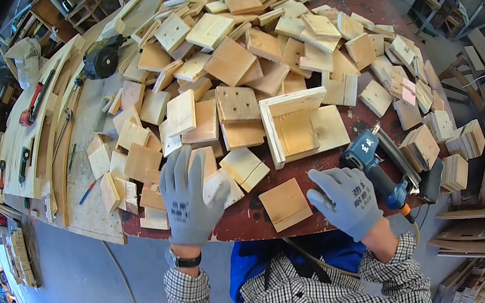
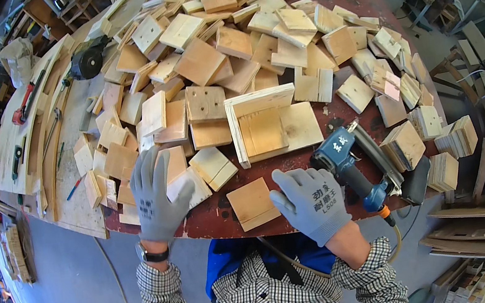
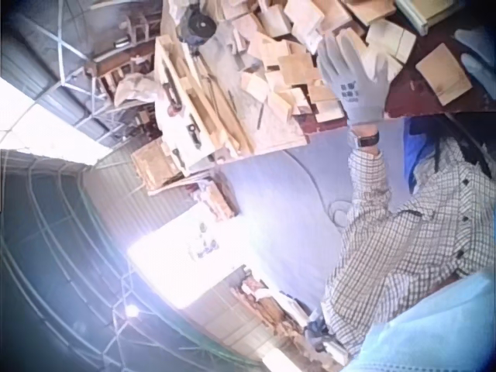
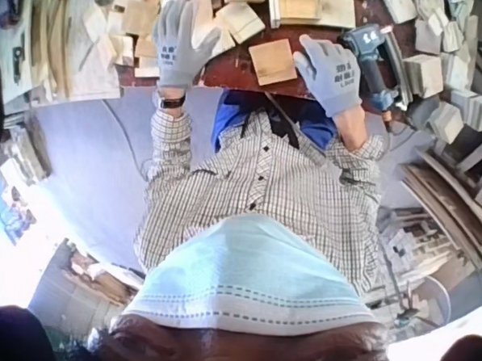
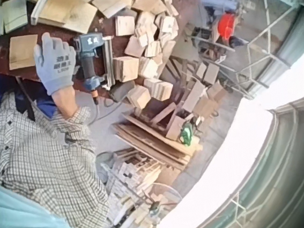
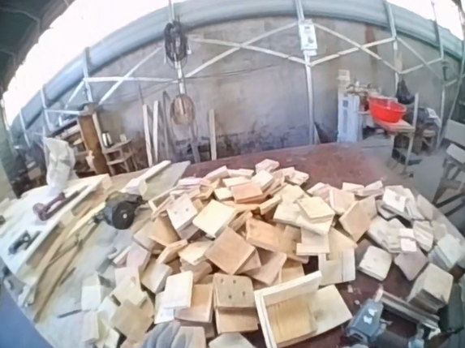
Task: The person assembles small wooden boxes on a cluttered workbench. They pick up pre-cut wooden pieces, align them, and use a pneumatic nail gun to fasten the joints. The person repeatedly handles the pieces and the tool to construct multiple small boxes.
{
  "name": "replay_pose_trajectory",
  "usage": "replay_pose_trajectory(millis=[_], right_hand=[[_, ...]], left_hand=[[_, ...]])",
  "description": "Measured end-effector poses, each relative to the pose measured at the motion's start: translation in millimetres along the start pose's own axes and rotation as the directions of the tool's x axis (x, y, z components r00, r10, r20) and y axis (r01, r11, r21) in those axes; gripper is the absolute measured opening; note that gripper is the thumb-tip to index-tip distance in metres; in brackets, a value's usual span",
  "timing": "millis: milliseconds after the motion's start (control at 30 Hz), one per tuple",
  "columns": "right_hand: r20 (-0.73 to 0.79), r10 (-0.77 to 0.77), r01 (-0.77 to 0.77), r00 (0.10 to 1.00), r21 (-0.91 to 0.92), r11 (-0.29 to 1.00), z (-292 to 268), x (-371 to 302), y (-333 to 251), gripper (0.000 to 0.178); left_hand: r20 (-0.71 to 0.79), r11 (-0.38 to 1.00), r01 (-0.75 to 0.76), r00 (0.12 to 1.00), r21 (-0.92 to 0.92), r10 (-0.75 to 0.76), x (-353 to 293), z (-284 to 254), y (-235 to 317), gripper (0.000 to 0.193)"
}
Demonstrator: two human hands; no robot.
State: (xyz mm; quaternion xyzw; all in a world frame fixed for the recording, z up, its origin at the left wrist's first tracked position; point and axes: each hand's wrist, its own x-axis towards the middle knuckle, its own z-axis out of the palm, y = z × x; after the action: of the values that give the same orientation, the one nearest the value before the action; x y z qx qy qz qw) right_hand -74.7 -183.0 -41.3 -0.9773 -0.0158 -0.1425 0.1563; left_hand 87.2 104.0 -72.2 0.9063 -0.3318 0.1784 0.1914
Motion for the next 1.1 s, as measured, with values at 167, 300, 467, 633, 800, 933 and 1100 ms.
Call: replay_pose_trajectory(millis=[167,300,467,633,800,933,1100], right_hand=[[-0.047,-0.008,0.009,0.999,0.034,0.999,-9.6,4.3,-14.2,0.039],[-0.061,0.055,-0.052,0.997,0.055,0.997,-20.3,-3.6,-18.5,0.038],[-0.057,0.119,-0.113,0.991,0.094,0.989,-24.5,-19.6,-20.7,0.04],[-0.062,0.231,-0.219,0.971,0.16,0.962,-35.1,-32.8,-9.7,0.039],[-0.115,0.344,-0.242,0.932,0.508,0.827,-46.4,-8.3,15.1,0.046],[-0.123,0.428,-0.229,0.895,0.697,0.68,-51.7,47.6,-1.7,0.053],[-0.022,0.467,-0.328,0.884,0.683,0.653,-33.0,72.4,18.1,0.052]], left_hand=[[-0.141,0.999,-0.036,0.989,-0.011,0.034,101.8,20.4,-17.0,0.071],[-0.031,0.999,-0.031,0.999,-0.016,0.03,189.0,54.4,-23.0,0.078],[0.154,0.958,0.173,0.965,0.228,-0.211,239.1,79.0,5.8,0.085],[-0.092,0.99,0.12,0.989,0.071,-0.113,230.4,82.6,-16.4,0.062],[0.295,0.27,0.368,0.915,-0.89,-0.275,210.4,38.4,7.1,0.045],[0.405,-0.164,0.375,0.885,-0.912,-0.231,158.9,4.6,71.1,0.041],[0.431,0.192,0.482,0.866,-0.855,-0.253,115.4,16.1,107.0,0.057]])
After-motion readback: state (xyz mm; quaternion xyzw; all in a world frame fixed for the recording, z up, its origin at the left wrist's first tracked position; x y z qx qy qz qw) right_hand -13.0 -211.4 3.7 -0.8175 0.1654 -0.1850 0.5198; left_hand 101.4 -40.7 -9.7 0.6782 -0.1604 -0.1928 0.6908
